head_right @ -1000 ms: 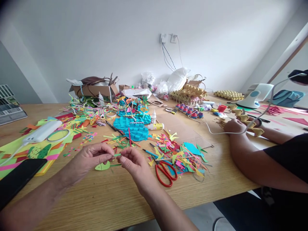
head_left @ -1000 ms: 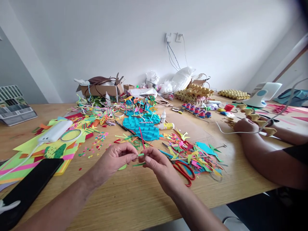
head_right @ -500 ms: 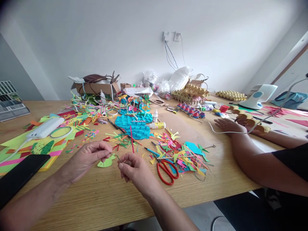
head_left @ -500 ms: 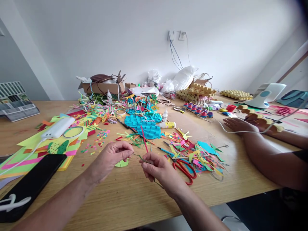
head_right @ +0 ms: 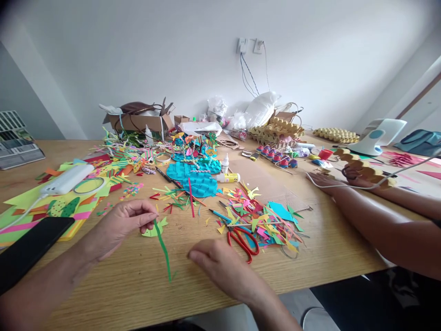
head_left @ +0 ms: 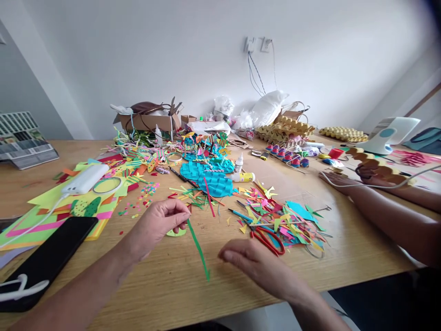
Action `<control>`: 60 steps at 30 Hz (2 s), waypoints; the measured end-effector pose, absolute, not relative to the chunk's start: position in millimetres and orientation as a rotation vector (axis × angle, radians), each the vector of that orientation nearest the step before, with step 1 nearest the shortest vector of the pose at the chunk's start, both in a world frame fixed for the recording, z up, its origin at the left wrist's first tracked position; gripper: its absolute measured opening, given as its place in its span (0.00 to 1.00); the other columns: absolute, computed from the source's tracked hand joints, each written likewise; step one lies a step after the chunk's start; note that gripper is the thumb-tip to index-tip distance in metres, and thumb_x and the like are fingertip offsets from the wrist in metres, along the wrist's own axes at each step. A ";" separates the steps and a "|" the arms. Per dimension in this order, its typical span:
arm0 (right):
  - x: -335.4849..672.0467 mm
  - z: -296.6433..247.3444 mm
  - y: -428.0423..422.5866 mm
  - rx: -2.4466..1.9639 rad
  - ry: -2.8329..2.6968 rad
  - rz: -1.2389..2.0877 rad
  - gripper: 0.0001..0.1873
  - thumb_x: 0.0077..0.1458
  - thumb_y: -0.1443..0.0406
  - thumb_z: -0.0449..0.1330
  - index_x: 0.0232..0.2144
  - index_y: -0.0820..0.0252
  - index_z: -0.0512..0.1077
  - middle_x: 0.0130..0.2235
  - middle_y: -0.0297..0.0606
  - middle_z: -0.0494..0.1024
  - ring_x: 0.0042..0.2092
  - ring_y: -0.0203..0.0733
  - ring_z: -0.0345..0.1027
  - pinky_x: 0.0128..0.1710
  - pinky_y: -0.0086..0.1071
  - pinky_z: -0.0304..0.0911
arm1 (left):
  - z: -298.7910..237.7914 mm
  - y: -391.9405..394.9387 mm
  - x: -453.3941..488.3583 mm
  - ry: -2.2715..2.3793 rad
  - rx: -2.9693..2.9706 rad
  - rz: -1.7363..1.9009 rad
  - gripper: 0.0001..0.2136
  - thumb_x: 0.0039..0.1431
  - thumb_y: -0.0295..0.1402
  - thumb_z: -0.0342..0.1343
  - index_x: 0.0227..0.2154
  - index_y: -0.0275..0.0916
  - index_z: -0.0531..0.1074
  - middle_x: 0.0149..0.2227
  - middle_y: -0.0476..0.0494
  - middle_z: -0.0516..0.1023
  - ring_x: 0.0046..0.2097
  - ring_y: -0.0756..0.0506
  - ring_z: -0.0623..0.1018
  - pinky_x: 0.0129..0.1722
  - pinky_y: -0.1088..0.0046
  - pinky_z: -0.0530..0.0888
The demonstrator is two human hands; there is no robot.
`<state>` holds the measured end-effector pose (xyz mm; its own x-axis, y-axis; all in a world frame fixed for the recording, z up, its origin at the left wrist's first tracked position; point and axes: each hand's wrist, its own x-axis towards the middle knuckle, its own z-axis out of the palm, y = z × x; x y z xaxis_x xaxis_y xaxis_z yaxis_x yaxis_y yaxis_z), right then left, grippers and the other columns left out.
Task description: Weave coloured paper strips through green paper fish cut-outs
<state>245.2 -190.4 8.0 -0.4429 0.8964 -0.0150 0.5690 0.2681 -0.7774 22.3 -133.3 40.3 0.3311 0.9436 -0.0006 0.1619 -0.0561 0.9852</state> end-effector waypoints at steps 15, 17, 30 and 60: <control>199.8 6.4 -169.6 -0.826 -2.300 -0.370 0.13 0.61 0.70 0.45 0.31 0.62 0.69 0.29 0.37 0.70 0.30 0.36 0.59 0.29 0.29 0.53 | 39.1 -132.1 26.6 1.076 1.610 0.742 0.08 0.47 0.36 0.55 0.21 0.36 0.70 0.18 0.52 0.67 0.22 0.52 0.67 0.21 0.78 0.63; 199.4 5.4 -166.1 -0.823 -2.333 -0.360 0.14 0.61 0.71 0.45 0.30 0.62 0.69 0.29 0.37 0.70 0.30 0.36 0.58 0.29 0.29 0.53 | 35.8 -130.2 21.8 1.104 1.602 0.720 0.08 0.46 0.36 0.55 0.21 0.36 0.70 0.18 0.52 0.68 0.22 0.52 0.67 0.21 0.78 0.63; 178.2 -9.0 -148.9 -0.884 -2.654 -0.253 0.09 0.58 0.70 0.50 0.28 0.61 0.67 0.27 0.34 0.70 0.26 0.35 0.60 0.25 0.29 0.51 | -3.1 -105.4 -7.4 1.243 1.751 0.621 0.06 0.45 0.34 0.54 0.19 0.37 0.69 0.17 0.54 0.64 0.22 0.52 0.63 0.21 0.79 0.58; 179.8 -20.6 -139.6 -0.968 -2.720 -0.106 0.03 0.55 0.68 0.56 0.29 0.61 0.66 0.31 0.34 0.70 0.31 0.37 0.60 0.28 0.31 0.52 | -18.2 -88.2 -7.3 1.262 1.932 0.505 0.08 0.49 0.35 0.49 0.20 0.37 0.67 0.22 0.52 0.66 0.26 0.50 0.66 0.24 0.78 0.61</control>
